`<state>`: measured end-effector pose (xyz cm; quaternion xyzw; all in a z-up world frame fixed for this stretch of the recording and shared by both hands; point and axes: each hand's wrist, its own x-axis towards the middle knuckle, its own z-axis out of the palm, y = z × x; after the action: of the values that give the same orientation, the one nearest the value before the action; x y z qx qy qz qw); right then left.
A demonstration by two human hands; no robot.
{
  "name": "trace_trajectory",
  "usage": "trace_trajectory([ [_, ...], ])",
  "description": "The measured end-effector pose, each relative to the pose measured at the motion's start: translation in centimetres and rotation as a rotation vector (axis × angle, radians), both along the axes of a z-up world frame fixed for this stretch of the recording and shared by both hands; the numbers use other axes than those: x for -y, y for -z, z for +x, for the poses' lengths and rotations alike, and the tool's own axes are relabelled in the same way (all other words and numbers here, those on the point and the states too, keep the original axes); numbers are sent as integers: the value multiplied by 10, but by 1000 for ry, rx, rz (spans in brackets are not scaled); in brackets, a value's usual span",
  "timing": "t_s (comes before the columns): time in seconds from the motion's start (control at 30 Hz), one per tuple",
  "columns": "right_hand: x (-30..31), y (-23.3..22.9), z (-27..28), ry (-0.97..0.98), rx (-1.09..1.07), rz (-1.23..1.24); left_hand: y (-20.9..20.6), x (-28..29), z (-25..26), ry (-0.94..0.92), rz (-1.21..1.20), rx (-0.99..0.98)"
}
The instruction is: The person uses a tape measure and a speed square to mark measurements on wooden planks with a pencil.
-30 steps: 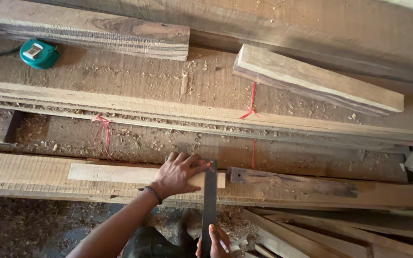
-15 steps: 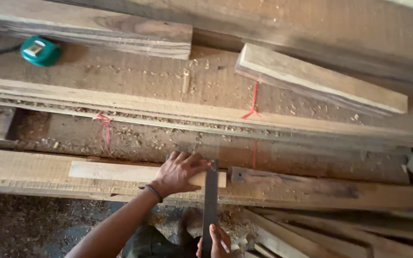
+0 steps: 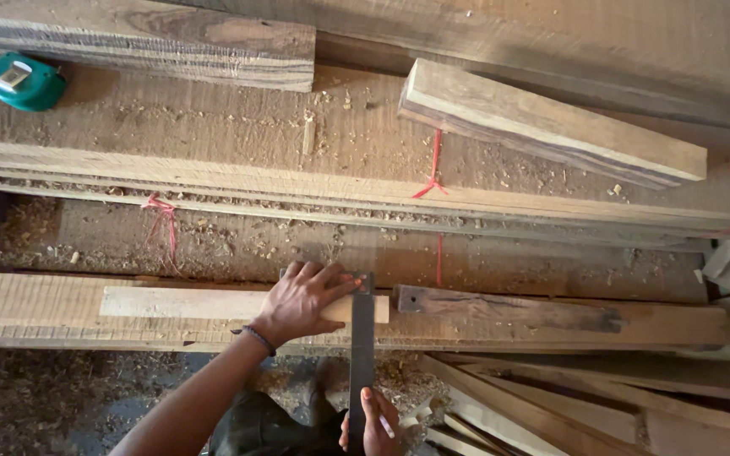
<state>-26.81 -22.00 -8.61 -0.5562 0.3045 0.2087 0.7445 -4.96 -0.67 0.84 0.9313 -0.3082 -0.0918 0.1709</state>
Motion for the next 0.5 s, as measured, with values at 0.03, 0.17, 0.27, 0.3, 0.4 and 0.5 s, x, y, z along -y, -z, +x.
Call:
trace_trajectory([
  [0.03, 0, -3, 0, -19, -8, -12, 0, 0, 0, 0, 9, -6],
  [0.17, 0, -11, 5, -65, -32, -38, 2, 0, 1, 0, 36, -14],
  [0.27, 1, -11, 5, -48, -84, -21, 5, 2, 0, 4, 56, -17],
  [0.3, 1, -10, 5, -39, -104, -10, 5, 2, 1, 3, 64, -14],
  [0.4, 0, -10, 4, -39, 23, 2, 4, 0, 0, 2, 55, -21],
  [0.5, -1, -13, 1, -24, -24, -23, 4, -1, -1, -3, 17, 6],
])
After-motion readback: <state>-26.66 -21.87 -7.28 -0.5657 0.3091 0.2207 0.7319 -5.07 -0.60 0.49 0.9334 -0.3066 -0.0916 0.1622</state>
